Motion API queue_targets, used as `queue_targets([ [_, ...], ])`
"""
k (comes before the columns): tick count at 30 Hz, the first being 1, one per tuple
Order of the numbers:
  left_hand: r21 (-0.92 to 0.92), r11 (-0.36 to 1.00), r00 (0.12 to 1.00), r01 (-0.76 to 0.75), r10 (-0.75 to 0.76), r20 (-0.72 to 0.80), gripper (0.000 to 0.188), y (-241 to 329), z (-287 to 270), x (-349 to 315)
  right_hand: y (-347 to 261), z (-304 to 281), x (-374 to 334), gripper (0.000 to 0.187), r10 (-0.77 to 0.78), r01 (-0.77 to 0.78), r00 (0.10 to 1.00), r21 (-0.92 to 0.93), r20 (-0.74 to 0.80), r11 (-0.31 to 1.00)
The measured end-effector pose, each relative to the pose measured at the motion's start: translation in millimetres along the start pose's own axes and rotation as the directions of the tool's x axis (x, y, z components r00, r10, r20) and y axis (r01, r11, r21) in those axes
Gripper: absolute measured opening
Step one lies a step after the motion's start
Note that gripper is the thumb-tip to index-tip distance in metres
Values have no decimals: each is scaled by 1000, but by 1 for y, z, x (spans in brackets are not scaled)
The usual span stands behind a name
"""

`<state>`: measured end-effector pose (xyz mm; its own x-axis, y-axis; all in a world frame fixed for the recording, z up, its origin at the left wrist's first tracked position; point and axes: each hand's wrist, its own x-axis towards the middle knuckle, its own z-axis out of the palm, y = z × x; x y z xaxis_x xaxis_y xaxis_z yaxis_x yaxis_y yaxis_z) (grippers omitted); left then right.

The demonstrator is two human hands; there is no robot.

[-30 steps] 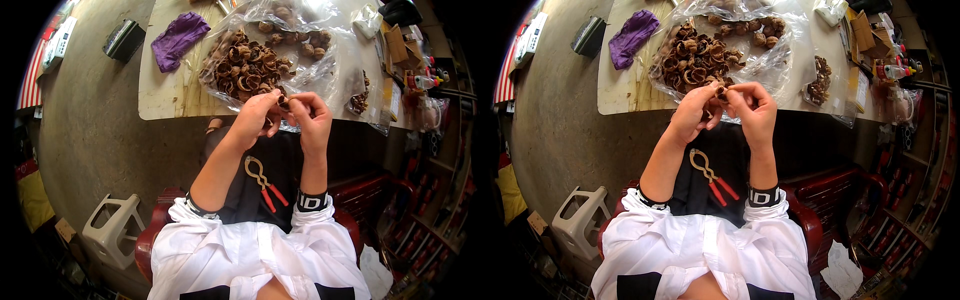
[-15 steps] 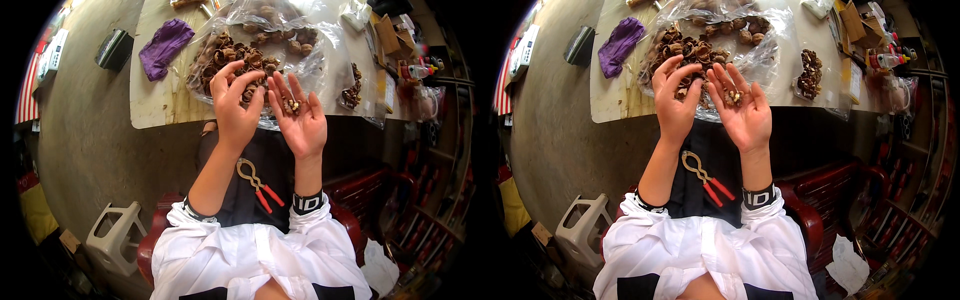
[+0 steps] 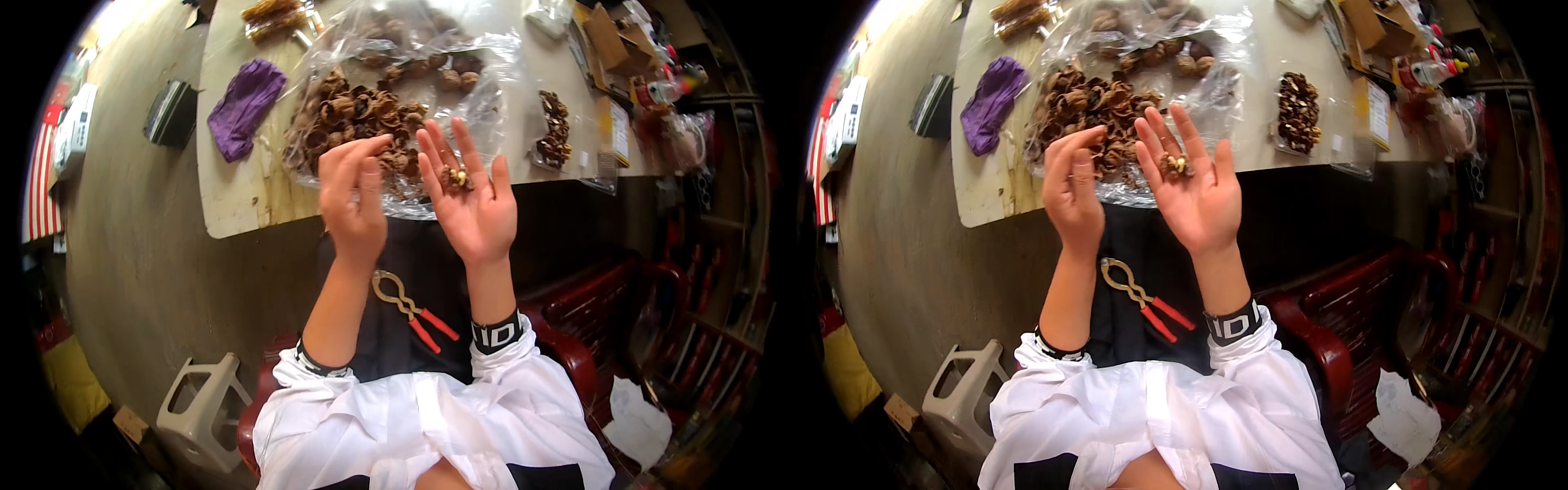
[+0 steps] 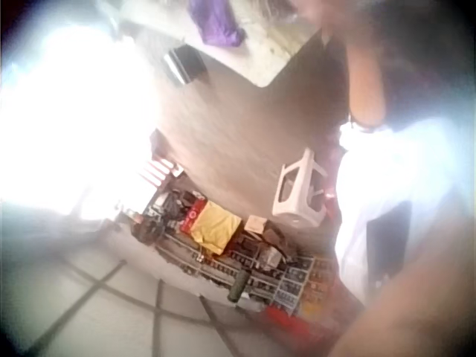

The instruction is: The person cracks walnuts using a red-handled nutcracker and then removes the nutmeat by hand. Shells are discarded into a plastic bag on the table while the extracted nutmeat is placed into a small plastic bag to the right.

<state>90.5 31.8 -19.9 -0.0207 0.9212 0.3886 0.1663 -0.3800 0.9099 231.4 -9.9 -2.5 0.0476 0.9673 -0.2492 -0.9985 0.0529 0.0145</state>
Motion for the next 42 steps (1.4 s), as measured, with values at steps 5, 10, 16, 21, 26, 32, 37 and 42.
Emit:
queue_targets([
  [5, -29, 993, 994, 112, -112, 5, 22, -2, -3, -1, -24, 16, -16, 62, -63, 63, 998, 44, 4, 997],
  [10, -57, 989, 990, 133, -131, 47, 24, -5, 1, -4, -107, 27, -24, 63, -492, 481, 870, -233, 15, 845],
  [16, -106, 961, 964, 255, -243, 110, 27, -3, 4, -7, -168, 7, -7, 80, -682, 594, 710, -671, 177, 444],
  [21, -218, 949, 973, 228, -215, 81, 34, -4, 9, -7, -175, -1, -27, 76, -744, 629, 597, -751, 300, 202],
  [26, -77, 982, 982, 171, -163, 98, 31, -11, 2, -4, -109, -2, -63, 22, -809, 480, 554, -869, 195, 120],
  [32, 319, 940, 965, -123, 38, 260, 18, -8, 9, 27, -48, 33, -74, 10, -403, 295, 728, -784, 554, -546],
  [37, 512, 835, 938, -201, 14, 346, 27, -47, 34, 79, -6, 31, -101, 16, 36, 309, 882, -520, 469, -796],
  [42, 764, 618, 909, -188, -185, 374, 36, -68, 68, 115, 25, 0, -149, 35, 141, 347, 919, -583, 369, -735],
])
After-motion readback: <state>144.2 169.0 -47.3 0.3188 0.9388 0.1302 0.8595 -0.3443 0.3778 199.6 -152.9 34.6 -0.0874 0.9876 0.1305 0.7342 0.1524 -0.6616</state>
